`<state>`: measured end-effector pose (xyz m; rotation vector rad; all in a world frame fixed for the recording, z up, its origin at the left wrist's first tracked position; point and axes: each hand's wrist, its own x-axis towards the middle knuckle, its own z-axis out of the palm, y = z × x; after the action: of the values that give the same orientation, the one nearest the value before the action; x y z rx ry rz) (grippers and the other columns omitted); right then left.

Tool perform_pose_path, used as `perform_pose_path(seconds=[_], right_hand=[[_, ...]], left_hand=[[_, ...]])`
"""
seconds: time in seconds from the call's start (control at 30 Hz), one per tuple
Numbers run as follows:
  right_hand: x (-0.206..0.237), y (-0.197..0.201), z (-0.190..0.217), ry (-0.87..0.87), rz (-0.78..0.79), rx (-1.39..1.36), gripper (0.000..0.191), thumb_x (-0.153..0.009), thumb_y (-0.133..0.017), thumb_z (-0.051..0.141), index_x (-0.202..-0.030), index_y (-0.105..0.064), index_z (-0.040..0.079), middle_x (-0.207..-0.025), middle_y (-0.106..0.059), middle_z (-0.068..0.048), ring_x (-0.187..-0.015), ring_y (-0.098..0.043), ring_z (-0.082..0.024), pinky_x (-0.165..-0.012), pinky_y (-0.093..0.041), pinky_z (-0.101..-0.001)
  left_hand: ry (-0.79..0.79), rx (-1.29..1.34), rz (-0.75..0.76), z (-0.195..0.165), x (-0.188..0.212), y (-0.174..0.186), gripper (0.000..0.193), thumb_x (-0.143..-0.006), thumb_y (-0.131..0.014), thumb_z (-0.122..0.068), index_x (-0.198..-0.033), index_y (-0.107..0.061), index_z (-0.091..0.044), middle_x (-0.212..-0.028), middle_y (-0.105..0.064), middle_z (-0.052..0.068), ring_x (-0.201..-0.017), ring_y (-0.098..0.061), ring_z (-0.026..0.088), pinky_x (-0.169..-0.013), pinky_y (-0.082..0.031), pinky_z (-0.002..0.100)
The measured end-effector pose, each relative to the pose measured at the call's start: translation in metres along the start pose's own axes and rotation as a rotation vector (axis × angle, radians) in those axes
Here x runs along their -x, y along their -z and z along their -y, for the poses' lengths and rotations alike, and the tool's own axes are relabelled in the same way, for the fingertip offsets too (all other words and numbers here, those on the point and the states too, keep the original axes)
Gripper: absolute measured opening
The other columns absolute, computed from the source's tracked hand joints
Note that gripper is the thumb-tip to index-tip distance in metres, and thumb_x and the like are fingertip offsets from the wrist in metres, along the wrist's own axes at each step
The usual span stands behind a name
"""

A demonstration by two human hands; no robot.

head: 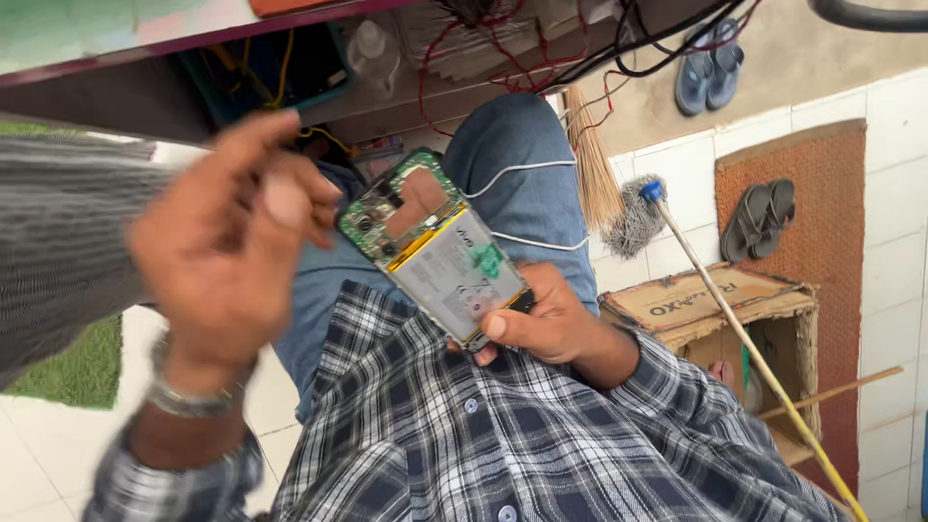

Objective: The person sits at a repair counter and uses a blue pry tool to work on a disassembled phone with an exposed flex cable. They then press keys on a feature phone to test it, pry open the back of a smartphone, hold the exposed battery compartment, and connect a charging cable to test the device.

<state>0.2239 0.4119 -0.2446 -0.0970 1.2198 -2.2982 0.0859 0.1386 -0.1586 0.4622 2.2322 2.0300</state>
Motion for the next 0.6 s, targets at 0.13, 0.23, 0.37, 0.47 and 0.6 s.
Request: perform_pose_path(seconds=[0.13, 0.23, 0.37, 0.47, 0.6], right_hand=[[-0.021, -0.006, -0.014, -0.086, -0.028, 0.025, 0.028, -0.107, -0.067, 0.019, -0.114, -0.068, -0.008, -0.099, -0.072, -0.015, -0.081, -0.070, -0.015, -0.070, -0.058, -0.0277], [-0.037, -0.022, -0.022, -0.172, -0.004, 0.076, 0.025, -0.108, -0.067, 0.021, -0.115, -0.069, -0.003, -0.087, -0.072, -0.007, -0.078, -0.068, -0.011, -0.067, -0.054, -0.0244], [-0.028, 0.008, 0.003, -0.048, 0.075, 0.366, 0.023, -0.104, -0.070, 0.022, -0.105, -0.068, -0.001, -0.085, -0.066, 0.000, -0.074, -0.061, -0.007, -0.061, -0.048, -0.0240], [-0.008, 0.081, 0.041, 0.102, -0.534, 0.947, 0.025, -0.099, -0.071, 0.014, -0.078, -0.070, 0.000, -0.061, -0.058, -0.001, -0.056, -0.051, -0.006, -0.051, -0.040, -0.0255], [-0.029, 0.196, 0.077, 0.408, -0.931, 1.506, 0.008, -0.104, -0.071, 0.007, -0.105, -0.075, 0.000, -0.086, -0.072, -0.012, -0.073, -0.073, -0.018, -0.061, -0.053, -0.0308]], left_hand=[[0.149, 0.579, 0.014, 0.044, 0.052, -0.065, 0.060, -0.106, -0.059, -0.024, -0.154, -0.038, 0.006, -0.149, -0.054, 0.020, -0.134, -0.059, 0.022, -0.120, -0.049, 0.040], [0.236, 0.852, 0.021, 0.061, 0.073, -0.082, 0.066, -0.105, -0.061, -0.017, -0.159, -0.025, -0.001, -0.138, -0.060, 0.024, -0.128, -0.067, 0.032, -0.109, -0.056, 0.049], [0.454, 1.038, -0.159, 0.079, 0.079, -0.076, 0.055, -0.107, -0.058, -0.010, -0.156, -0.036, 0.003, -0.124, -0.064, 0.026, -0.109, -0.071, 0.036, -0.095, -0.061, 0.051], [0.497, 1.039, -0.199, 0.088, 0.080, -0.063, 0.049, -0.106, -0.056, -0.008, -0.151, -0.040, 0.004, -0.121, -0.065, 0.026, -0.107, -0.072, 0.035, -0.091, -0.063, 0.052], [0.503, 0.949, -0.186, 0.093, 0.084, -0.046, 0.045, -0.106, -0.056, -0.006, -0.147, -0.044, 0.005, -0.120, -0.066, 0.027, -0.106, -0.072, 0.036, -0.091, -0.062, 0.052]])
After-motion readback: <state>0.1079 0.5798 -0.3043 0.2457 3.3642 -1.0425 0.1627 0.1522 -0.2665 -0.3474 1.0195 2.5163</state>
